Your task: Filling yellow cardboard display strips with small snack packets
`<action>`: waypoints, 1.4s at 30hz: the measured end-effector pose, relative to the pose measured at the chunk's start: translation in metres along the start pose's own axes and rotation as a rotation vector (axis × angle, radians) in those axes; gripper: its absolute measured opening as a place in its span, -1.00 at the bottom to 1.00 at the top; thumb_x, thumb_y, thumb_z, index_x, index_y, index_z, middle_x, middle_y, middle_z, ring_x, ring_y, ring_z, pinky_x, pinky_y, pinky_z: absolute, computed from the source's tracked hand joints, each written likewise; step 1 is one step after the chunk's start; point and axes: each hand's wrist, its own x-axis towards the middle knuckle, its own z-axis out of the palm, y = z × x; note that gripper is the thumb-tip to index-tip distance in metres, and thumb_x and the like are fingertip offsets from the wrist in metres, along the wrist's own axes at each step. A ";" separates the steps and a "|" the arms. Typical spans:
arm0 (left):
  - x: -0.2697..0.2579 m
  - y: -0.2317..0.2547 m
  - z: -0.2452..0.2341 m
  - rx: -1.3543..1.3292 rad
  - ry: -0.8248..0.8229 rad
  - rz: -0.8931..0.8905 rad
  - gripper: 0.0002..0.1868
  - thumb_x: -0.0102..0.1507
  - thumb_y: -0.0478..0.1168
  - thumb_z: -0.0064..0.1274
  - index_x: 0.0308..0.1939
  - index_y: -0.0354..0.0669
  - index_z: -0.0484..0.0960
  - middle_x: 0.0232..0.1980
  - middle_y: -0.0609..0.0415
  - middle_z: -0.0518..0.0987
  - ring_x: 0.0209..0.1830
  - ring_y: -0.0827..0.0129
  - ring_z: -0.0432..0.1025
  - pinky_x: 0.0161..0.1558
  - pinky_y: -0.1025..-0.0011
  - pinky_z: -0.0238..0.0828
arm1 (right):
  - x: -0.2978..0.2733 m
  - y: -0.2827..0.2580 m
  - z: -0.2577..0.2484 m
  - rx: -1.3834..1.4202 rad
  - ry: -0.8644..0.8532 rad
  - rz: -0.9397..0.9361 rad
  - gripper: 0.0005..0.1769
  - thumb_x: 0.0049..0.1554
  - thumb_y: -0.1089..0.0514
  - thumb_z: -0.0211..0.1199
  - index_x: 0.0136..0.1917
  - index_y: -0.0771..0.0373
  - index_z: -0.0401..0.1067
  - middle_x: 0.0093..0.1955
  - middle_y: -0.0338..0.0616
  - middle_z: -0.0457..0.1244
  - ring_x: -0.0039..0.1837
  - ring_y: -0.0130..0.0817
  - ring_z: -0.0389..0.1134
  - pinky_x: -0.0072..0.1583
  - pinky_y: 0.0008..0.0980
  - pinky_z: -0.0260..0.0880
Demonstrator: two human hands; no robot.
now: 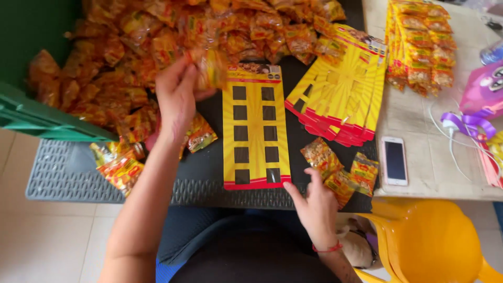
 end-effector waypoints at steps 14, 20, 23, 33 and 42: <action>-0.124 0.060 0.005 0.207 -0.395 -0.013 -0.42 0.30 -0.16 0.14 0.39 -0.20 0.43 0.15 -0.23 0.65 0.13 -0.03 0.58 0.06 0.12 0.60 | 0.031 -0.049 -0.005 1.210 -0.129 -0.325 -0.75 0.17 0.32 0.30 0.10 0.50 0.44 -0.15 0.28 0.40 -0.26 0.00 0.52 -0.29 -0.15 0.63; -0.131 0.024 0.025 0.028 -0.347 -0.233 -0.97 0.24 -0.29 0.29 -0.28 -0.14 0.80 -0.57 0.10 0.62 -0.56 0.61 0.41 -0.44 0.64 0.46 | 0.012 -0.047 0.007 1.417 -0.289 -0.225 -0.46 -0.10 0.50 0.45 0.16 0.52 0.37 -0.19 0.30 0.39 -0.26 -0.01 0.52 -0.26 -0.10 0.64; -0.135 0.021 0.022 -0.090 -0.263 -0.335 -0.93 0.23 -0.34 0.27 -0.24 -0.29 0.77 -0.48 -0.07 0.66 -0.44 0.44 0.57 -0.29 0.43 0.64 | 0.007 -0.043 0.009 1.433 -0.229 -0.167 -0.39 -0.11 0.53 0.46 0.21 0.50 0.36 -0.14 0.26 0.39 -0.23 -0.10 0.52 -0.23 -0.16 0.65; -0.146 0.009 0.009 -0.253 -0.427 -0.418 -0.77 0.17 -0.39 0.24 -0.16 -0.35 0.52 -0.33 -0.12 0.62 -0.33 0.21 0.63 -0.24 0.16 0.72 | 0.002 -0.041 0.003 1.178 0.086 -0.266 -0.69 0.03 0.46 0.44 0.03 0.41 0.44 -0.11 0.09 0.41 -0.07 -0.32 0.48 0.01 -0.37 0.62; -0.178 0.053 -0.002 0.511 -0.609 0.188 -0.26 0.23 0.28 0.05 0.28 -0.18 0.42 0.47 -0.20 0.35 0.49 -0.09 0.27 0.46 -0.01 0.17 | -0.028 -0.065 -0.025 0.858 0.234 -0.565 -0.73 0.08 0.56 0.43 0.00 0.46 0.42 -0.06 0.20 0.40 0.02 -0.14 0.52 0.18 -0.27 0.61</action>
